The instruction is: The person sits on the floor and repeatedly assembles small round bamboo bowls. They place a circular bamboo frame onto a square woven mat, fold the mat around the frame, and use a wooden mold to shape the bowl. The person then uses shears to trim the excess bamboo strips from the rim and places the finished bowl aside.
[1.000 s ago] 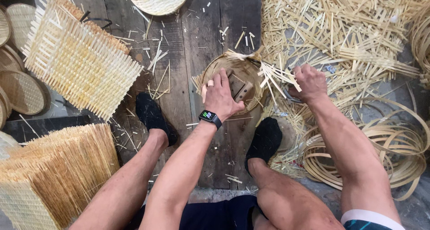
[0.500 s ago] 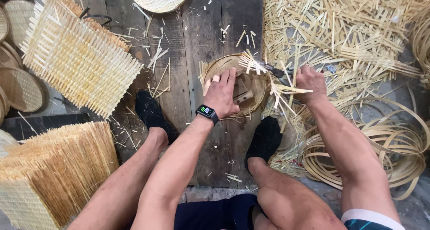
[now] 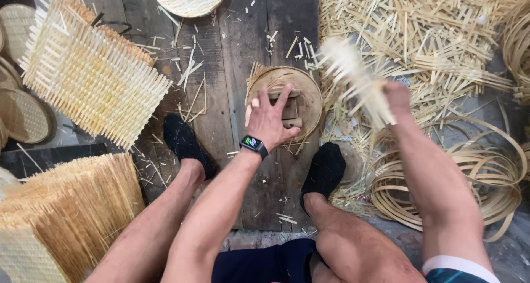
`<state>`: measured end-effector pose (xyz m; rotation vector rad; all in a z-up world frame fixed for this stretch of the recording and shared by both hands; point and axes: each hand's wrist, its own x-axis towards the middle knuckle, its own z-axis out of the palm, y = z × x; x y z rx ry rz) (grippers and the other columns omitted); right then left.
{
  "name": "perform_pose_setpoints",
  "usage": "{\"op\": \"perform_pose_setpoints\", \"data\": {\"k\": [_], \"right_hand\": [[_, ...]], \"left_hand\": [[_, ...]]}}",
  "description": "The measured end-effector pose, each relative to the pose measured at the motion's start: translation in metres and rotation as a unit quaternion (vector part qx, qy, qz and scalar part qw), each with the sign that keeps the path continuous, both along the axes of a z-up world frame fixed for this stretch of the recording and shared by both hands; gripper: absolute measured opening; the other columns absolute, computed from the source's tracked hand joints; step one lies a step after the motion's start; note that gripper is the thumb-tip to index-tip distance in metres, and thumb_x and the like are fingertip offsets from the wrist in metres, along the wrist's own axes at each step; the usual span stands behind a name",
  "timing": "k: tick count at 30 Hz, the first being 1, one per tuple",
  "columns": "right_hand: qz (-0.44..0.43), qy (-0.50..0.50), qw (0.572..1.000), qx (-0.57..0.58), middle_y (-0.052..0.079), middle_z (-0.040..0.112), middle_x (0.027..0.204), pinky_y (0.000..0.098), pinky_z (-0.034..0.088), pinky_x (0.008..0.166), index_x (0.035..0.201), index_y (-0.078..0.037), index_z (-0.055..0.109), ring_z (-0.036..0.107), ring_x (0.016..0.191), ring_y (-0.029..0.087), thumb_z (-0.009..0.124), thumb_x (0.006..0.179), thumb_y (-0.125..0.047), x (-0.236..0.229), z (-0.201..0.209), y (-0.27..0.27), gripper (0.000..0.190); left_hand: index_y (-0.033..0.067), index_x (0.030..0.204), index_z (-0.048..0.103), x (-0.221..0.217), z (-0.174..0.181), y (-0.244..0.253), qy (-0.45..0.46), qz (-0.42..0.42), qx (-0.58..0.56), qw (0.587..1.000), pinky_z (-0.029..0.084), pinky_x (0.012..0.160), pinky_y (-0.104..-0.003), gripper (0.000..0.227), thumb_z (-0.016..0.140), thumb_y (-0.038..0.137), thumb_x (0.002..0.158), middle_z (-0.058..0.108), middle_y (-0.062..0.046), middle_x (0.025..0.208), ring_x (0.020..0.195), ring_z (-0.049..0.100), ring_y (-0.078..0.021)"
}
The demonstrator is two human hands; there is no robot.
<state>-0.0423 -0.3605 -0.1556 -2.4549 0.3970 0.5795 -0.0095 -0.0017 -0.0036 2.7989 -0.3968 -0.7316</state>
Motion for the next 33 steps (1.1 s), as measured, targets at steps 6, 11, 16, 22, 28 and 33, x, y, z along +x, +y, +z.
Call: {"op": "perform_pose_setpoints", "data": {"k": [6, 11, 16, 22, 28, 33], "right_hand": [[0.019, 0.299, 0.918, -0.259, 0.013, 0.076, 0.090, 0.0396, 0.063, 0.072, 0.099, -0.010, 0.077, 0.072, 0.080, 0.024, 0.060, 0.098, -0.049, -0.003, 0.060, -0.120, 0.042], [0.170, 0.413, 0.864, -0.231, 0.010, 0.073, 0.080, 0.0387, 0.055, 0.075, 0.082, -0.014, 0.086, 0.067, 0.073, 0.021, 0.056, 0.089, -0.076, -0.029, 0.170, -0.083, 0.069], [0.308, 0.433, 0.844, -0.075, 0.008, 0.078, 0.083, 0.0407, 0.059, 0.075, 0.089, -0.016, 0.083, 0.070, 0.076, 0.021, 0.073, 0.082, -0.055, -0.018, 0.098, -0.023, 0.041], [0.059, 0.329, 0.942, -0.038, 0.014, 0.077, 0.103, 0.0473, 0.056, 0.083, 0.093, -0.014, 0.084, 0.070, 0.091, 0.026, 0.083, 0.078, -0.058, 0.080, 0.030, -0.068, 0.047], [-0.221, 0.211, 0.952, 0.002, 0.013, 0.068, 0.083, 0.0331, 0.046, 0.051, 0.090, 0.001, 0.072, 0.057, 0.059, 0.015, 0.086, 0.083, -0.042, 0.092, 0.055, -0.062, 0.045], [-0.054, 0.157, 0.985, 0.035, 0.012, 0.067, 0.074, 0.0417, 0.052, 0.061, 0.091, -0.003, 0.063, 0.062, 0.062, 0.023, 0.061, 0.093, -0.047, 0.000, 0.078, -0.001, 0.044]], "left_hand": [[0.0361, 0.157, 0.021, -0.011, 0.007, -0.007, -0.027, 0.068, -0.025, 0.997, 0.052, 0.093, -0.055, 0.131, 0.096, 0.056, 0.053, 0.027, -0.036, 0.150, 0.113, 0.057, -0.0525], [0.0348, 0.160, 0.018, -0.010, 0.004, -0.008, 0.013, 0.082, -0.035, 0.996, 0.059, 0.079, -0.049, 0.130, 0.095, 0.054, 0.057, 0.023, -0.041, 0.153, 0.093, 0.067, -0.0484], [0.0335, 0.159, 0.021, -0.011, 0.009, -0.010, 0.030, 0.095, -0.022, 0.995, 0.059, 0.080, -0.048, 0.125, 0.093, 0.053, 0.059, 0.022, -0.038, 0.156, 0.092, 0.068, -0.0463], [-0.0071, 0.154, 0.013, -0.035, -0.008, -0.023, -0.099, 0.231, -0.102, 0.963, 0.048, 0.097, -0.054, 0.134, 0.091, 0.055, 0.064, 0.043, -0.037, 0.144, 0.120, 0.056, -0.0493], [-0.0045, 0.158, 0.010, -0.025, -0.012, -0.026, -0.024, 0.191, -0.030, 0.981, 0.046, 0.095, -0.054, 0.130, 0.085, 0.047, 0.065, 0.061, -0.028, 0.129, 0.107, 0.062, -0.0414], [-0.0002, 0.161, 0.009, -0.023, -0.007, -0.020, -0.001, 0.126, -0.023, 0.992, 0.044, 0.098, -0.054, 0.125, 0.082, 0.043, 0.070, 0.062, -0.021, 0.129, 0.106, 0.061, -0.0392]]}}
